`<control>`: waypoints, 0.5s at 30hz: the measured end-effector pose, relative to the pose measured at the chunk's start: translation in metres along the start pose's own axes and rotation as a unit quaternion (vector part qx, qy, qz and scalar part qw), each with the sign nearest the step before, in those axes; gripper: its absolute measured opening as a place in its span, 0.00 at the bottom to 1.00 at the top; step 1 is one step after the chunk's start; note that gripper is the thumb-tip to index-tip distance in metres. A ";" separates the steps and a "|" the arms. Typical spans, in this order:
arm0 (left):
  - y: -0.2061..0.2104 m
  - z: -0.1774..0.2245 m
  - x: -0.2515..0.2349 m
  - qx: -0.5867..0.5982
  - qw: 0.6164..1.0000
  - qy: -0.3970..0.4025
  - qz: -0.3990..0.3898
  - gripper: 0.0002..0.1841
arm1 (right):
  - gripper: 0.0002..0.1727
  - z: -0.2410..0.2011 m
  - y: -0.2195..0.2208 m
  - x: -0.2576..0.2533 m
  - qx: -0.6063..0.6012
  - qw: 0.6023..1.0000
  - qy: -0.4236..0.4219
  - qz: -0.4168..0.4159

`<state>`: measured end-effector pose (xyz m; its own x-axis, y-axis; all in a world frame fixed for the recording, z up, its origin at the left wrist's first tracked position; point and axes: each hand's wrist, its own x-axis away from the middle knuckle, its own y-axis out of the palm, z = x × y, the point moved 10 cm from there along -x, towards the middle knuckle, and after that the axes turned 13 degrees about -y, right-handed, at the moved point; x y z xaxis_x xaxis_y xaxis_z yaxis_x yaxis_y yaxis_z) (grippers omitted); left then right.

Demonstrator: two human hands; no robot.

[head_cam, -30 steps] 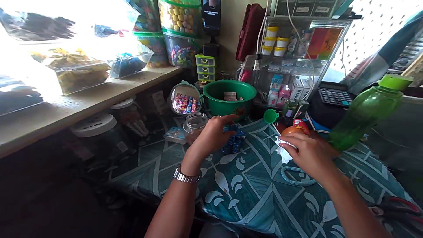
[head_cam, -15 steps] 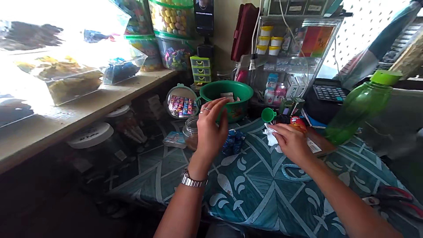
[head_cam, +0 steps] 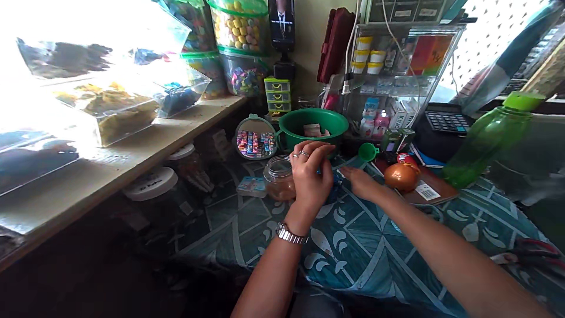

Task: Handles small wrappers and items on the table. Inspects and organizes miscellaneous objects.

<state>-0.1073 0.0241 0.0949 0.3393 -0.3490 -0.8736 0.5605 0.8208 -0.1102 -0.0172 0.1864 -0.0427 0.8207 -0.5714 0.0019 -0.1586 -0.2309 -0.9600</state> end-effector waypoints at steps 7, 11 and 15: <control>0.001 0.001 0.001 0.033 0.999 -0.020 -0.004 0.13 | 0.38 -0.046 0.009 0.071 0.040 0.996 0.039 -0.068; 0.001 0.001 0.002 0.044 0.999 -0.017 -0.005 0.13 | 0.33 -0.069 0.012 0.112 0.043 0.999 -0.008 -0.011; 0.000 0.000 0.002 0.049 0.999 -0.017 -0.007 0.13 | 0.26 -0.089 0.007 0.158 0.096 0.975 -0.112 0.168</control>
<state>-0.1070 0.0236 0.0934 0.3555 -0.3776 -0.8550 0.6362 0.7679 -0.0746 0.0627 0.0244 -0.0242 0.8422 -0.3988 -0.3629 -0.3518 0.1037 -0.9303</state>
